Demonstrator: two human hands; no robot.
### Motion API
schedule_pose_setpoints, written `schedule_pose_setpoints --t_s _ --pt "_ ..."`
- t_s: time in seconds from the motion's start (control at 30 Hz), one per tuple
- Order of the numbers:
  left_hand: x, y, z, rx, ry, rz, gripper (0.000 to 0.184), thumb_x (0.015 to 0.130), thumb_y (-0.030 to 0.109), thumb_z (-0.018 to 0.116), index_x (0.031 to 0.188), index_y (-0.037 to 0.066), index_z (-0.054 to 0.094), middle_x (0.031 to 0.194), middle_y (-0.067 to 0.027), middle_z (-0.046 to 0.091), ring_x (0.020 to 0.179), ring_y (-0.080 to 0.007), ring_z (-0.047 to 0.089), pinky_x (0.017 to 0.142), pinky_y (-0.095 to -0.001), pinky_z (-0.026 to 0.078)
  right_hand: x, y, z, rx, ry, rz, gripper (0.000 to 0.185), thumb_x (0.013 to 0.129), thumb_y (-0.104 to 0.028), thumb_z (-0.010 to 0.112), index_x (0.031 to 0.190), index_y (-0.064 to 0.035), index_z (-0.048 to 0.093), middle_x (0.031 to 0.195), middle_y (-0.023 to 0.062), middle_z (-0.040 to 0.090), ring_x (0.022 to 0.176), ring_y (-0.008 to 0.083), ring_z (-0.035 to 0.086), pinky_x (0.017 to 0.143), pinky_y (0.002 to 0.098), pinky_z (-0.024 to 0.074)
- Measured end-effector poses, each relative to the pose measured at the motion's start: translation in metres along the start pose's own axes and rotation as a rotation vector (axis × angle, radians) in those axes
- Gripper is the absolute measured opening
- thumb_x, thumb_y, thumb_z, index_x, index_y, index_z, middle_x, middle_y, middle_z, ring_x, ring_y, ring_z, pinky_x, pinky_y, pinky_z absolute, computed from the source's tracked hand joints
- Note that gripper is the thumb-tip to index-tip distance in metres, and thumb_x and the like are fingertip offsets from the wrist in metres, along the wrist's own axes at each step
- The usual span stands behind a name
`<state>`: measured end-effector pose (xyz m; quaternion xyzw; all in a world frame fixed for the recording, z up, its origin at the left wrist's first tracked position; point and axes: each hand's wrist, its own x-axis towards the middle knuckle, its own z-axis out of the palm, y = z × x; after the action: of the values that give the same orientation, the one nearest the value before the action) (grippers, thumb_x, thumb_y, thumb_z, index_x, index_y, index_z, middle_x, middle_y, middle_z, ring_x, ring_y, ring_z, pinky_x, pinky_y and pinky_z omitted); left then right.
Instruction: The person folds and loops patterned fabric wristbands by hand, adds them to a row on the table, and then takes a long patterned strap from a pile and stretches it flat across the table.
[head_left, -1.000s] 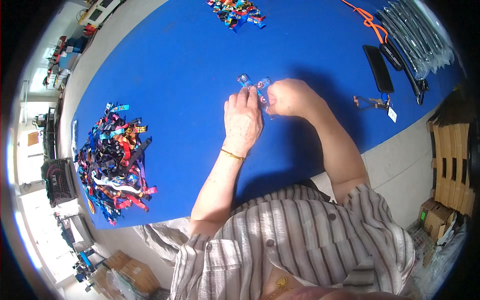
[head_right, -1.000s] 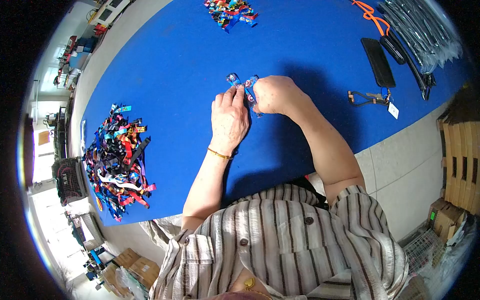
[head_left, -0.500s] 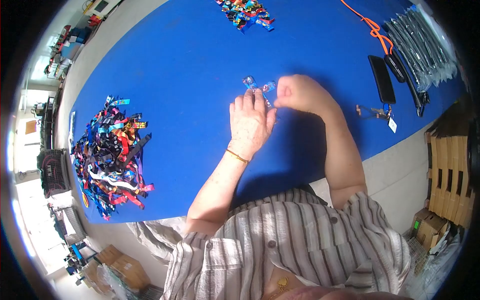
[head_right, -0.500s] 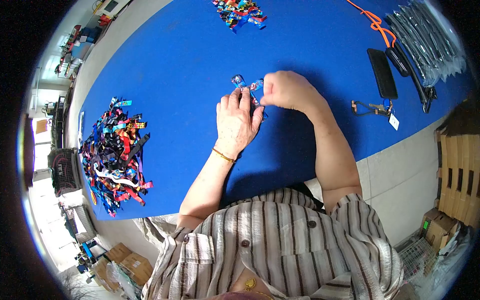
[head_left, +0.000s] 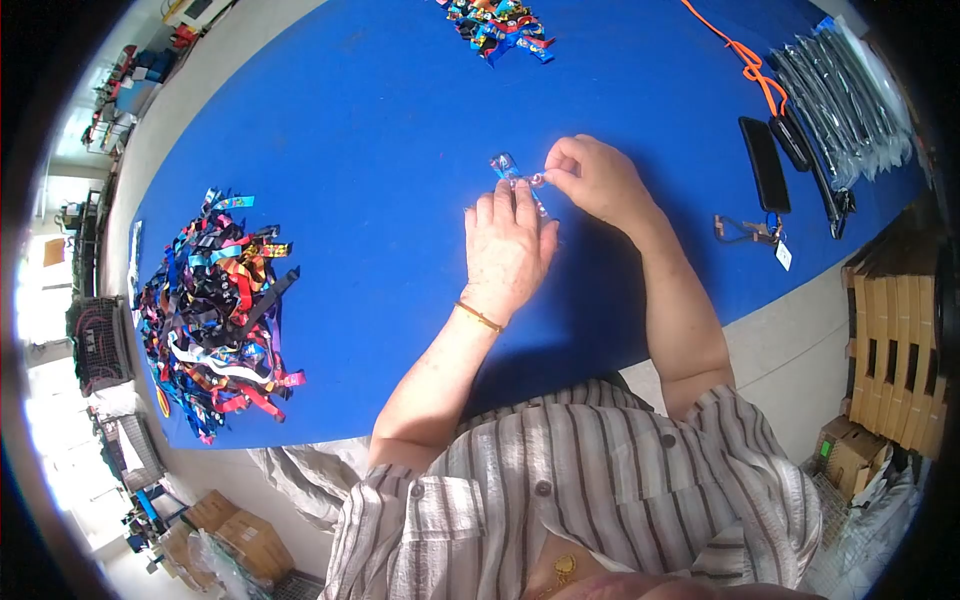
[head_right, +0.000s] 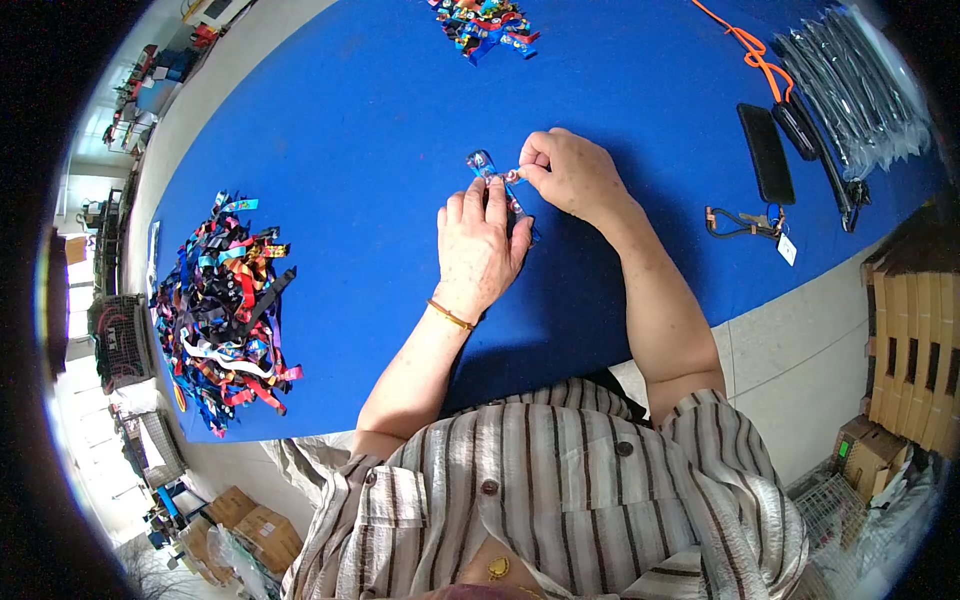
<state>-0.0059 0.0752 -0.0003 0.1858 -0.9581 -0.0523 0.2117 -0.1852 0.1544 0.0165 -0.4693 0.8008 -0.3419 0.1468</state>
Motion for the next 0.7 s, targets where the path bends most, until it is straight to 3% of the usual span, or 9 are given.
schedule_pose_setpoints --t_s 0.7 --pt "0.0005 0.0039 -0.0003 0.023 -0.011 0.010 0.066 0.089 0.035 0.073 0.137 -0.007 0.056 0.132 -0.0272 0.059 0.114 -0.0385 0.056 0.096 -0.0478 0.045 -0.0039 -0.0025 -0.0014 -0.021 0.005 -0.072 0.018 0.088 -0.023 0.074 0.097 -0.0099 0.067 0.097 0.0098 0.068 0.089 0.0282 0.069 0.078 0.0402 0.0538"
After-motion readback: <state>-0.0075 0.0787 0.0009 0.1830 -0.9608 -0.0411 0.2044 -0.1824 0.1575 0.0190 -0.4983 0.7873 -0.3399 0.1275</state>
